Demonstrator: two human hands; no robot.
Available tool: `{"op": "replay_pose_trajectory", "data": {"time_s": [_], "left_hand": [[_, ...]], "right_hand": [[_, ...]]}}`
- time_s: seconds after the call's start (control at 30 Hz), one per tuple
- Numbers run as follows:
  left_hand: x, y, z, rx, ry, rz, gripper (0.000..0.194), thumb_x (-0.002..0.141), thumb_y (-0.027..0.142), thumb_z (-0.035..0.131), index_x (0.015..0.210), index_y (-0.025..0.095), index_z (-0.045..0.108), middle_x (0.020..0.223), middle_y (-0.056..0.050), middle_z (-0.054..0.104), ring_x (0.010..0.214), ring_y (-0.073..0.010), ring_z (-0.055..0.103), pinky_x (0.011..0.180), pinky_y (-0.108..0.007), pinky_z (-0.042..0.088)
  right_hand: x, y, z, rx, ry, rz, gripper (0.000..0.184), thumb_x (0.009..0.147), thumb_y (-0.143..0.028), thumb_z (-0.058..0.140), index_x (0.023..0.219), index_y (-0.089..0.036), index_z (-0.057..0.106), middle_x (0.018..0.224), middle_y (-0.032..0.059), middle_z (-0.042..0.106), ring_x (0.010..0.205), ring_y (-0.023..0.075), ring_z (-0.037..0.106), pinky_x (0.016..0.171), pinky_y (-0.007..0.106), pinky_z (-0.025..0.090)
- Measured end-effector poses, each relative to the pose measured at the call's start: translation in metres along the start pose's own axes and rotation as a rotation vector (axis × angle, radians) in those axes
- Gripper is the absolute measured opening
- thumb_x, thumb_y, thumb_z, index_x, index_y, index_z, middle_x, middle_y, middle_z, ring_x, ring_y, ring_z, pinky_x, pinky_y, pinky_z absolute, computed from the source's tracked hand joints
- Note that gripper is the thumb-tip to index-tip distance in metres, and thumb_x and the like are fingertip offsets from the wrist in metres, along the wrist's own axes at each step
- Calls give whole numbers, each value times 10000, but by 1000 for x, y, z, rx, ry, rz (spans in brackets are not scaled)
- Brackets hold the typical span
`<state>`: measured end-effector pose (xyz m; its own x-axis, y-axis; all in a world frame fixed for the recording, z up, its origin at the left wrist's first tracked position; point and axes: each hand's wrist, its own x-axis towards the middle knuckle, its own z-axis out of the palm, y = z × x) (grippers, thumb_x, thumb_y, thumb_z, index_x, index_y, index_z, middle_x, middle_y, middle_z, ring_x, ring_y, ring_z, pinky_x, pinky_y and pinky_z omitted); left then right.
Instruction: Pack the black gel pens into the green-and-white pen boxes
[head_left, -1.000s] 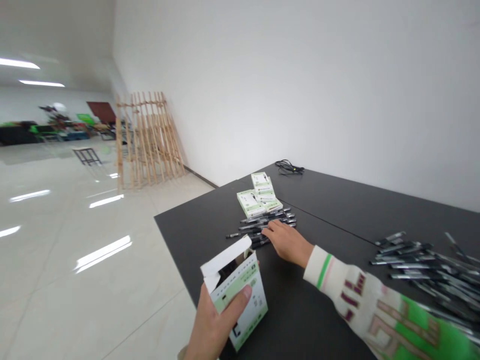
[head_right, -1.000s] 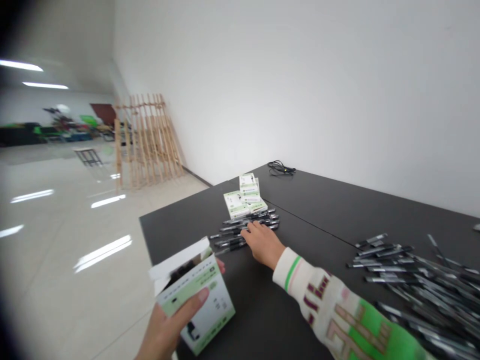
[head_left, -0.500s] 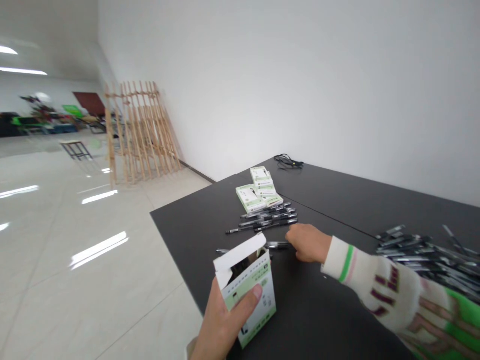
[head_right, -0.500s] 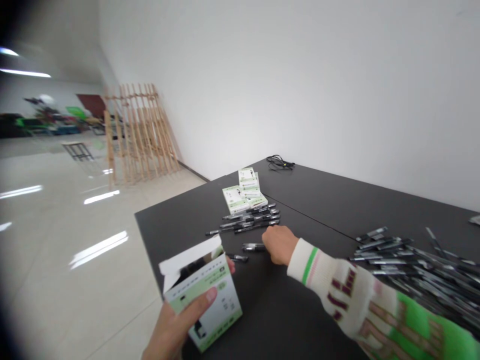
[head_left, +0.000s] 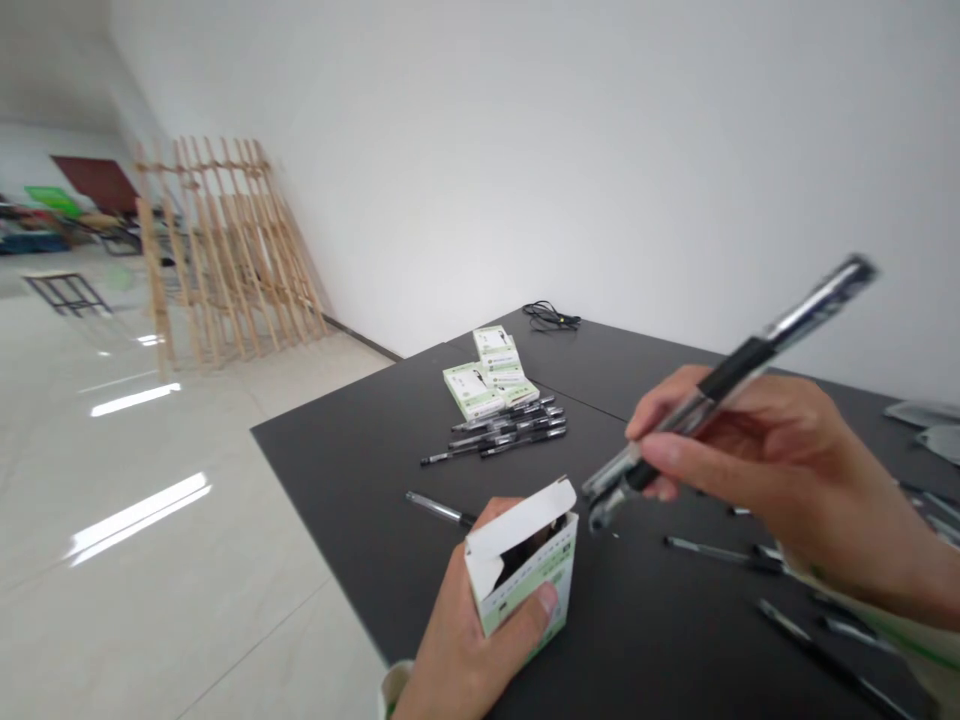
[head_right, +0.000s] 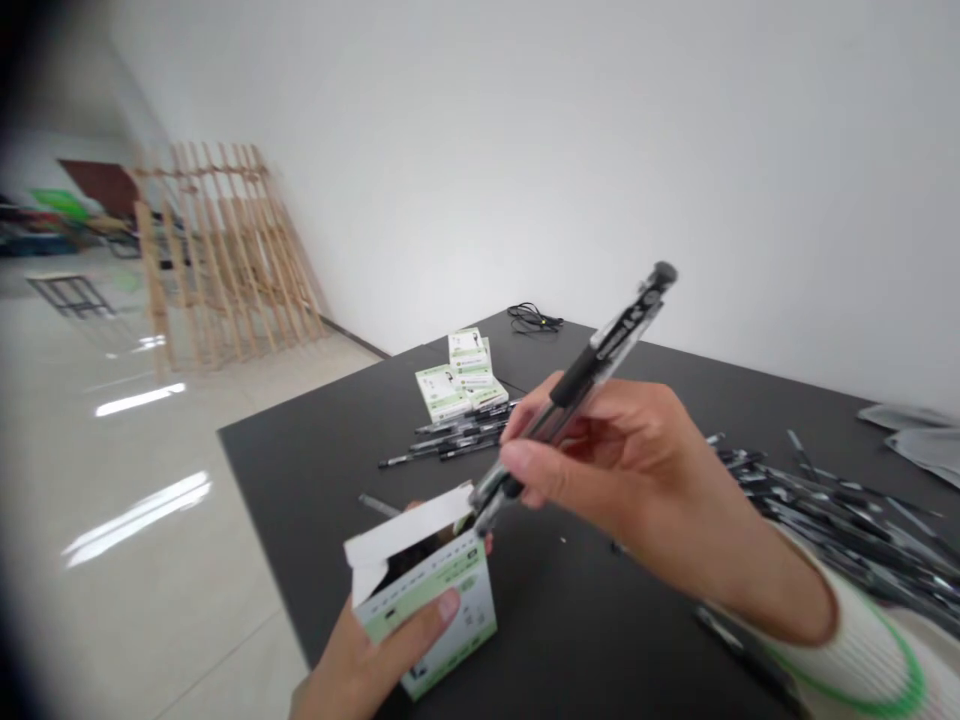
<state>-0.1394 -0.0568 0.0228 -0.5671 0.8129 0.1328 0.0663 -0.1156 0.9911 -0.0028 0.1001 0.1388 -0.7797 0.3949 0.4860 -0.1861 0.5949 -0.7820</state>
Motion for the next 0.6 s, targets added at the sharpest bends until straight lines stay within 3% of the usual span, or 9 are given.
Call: {"op": "replay_pose_trajectory", "data": {"time_s": [0.13,0.27,0.37,0.47,0.6], "left_hand": [[1,4,8,116,-17,23,460,690,401,720,1106,223,637,957,-38,722,854,-249,666,817,-340,548],[-3,-11,8,146,84,-66,678,622,478,754,1221,208,585,1128,-96,694,977,-323,656,945,-460,503],[-5,-19,7,183,-4,-120,733,619,508,747,1257,202,558,1171,-127,676,976,-349,663,961,-521,484],[-6,-18,9,207,-67,-90,730,609,477,761,1261,220,558,1182,-121,670,952,-344,672,999,-542,450],[-8,-12,14,115,9,-68,740,541,444,808,1220,243,596,1139,-93,690,1114,-368,603,1068,-519,391]], "right_hand": [[-19,-13,19,79,-52,-42,65,869,-179,651,905,-224,680,866,-5,680,748,120,645,649,191,525],[-17,-3,22,89,-70,-51,40,876,-176,640,905,-189,664,874,1,675,791,120,635,704,202,520],[-12,0,18,114,-36,-49,37,872,-171,639,903,-171,659,841,-1,658,748,107,620,668,192,514],[-13,1,16,117,-53,-43,37,871,-151,629,898,-158,653,830,1,650,745,105,615,668,191,514],[-18,1,11,55,-181,-74,64,844,-99,635,892,-140,647,825,3,657,742,103,616,671,190,509]]}}
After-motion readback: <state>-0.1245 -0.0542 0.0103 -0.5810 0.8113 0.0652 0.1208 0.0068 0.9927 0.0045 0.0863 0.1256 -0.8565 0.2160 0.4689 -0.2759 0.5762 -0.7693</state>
